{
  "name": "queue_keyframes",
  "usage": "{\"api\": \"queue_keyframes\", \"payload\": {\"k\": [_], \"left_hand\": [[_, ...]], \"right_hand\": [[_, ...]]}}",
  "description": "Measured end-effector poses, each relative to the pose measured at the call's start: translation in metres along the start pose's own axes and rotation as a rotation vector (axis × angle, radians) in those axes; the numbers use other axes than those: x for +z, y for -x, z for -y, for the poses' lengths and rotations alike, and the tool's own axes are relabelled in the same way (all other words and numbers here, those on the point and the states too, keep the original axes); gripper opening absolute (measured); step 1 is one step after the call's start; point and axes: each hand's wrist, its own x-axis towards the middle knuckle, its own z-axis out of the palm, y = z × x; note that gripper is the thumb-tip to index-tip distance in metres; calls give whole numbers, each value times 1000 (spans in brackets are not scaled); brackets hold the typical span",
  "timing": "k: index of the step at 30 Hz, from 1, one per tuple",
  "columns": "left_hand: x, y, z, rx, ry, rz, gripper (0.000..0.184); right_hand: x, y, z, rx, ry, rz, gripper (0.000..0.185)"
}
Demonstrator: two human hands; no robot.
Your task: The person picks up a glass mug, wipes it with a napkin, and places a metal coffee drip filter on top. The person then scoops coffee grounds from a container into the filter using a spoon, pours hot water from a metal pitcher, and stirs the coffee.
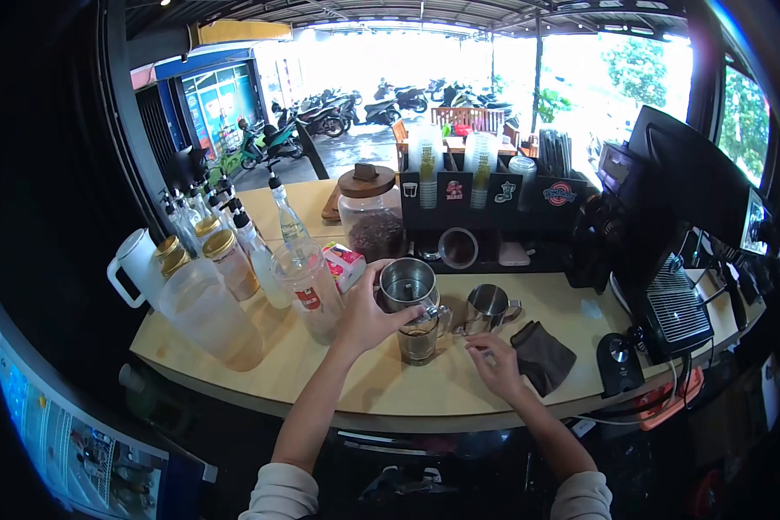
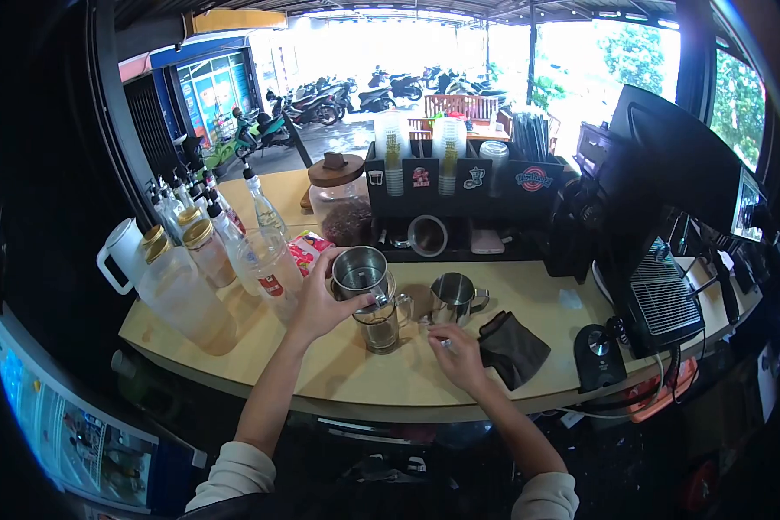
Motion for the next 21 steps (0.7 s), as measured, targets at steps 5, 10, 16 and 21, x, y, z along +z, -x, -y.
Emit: {"api": "queue_keyframes", "payload": {"k": [5, 10, 16, 21], "left_hand": [[10, 10, 3, 20, 50, -58, 71], [18, 16, 8, 15, 6, -90, 73], [24, 22, 3, 40, 36, -100, 75], [26, 31, 2, 15, -54, -140, 81]], "right_hand": [[5, 8, 0, -60, 45, 128, 11], [13, 14, -11, -68, 93, 262, 12], [8, 14, -9, -162, 241, 241, 15], [9, 12, -7, -97, 260, 329, 21]]}}
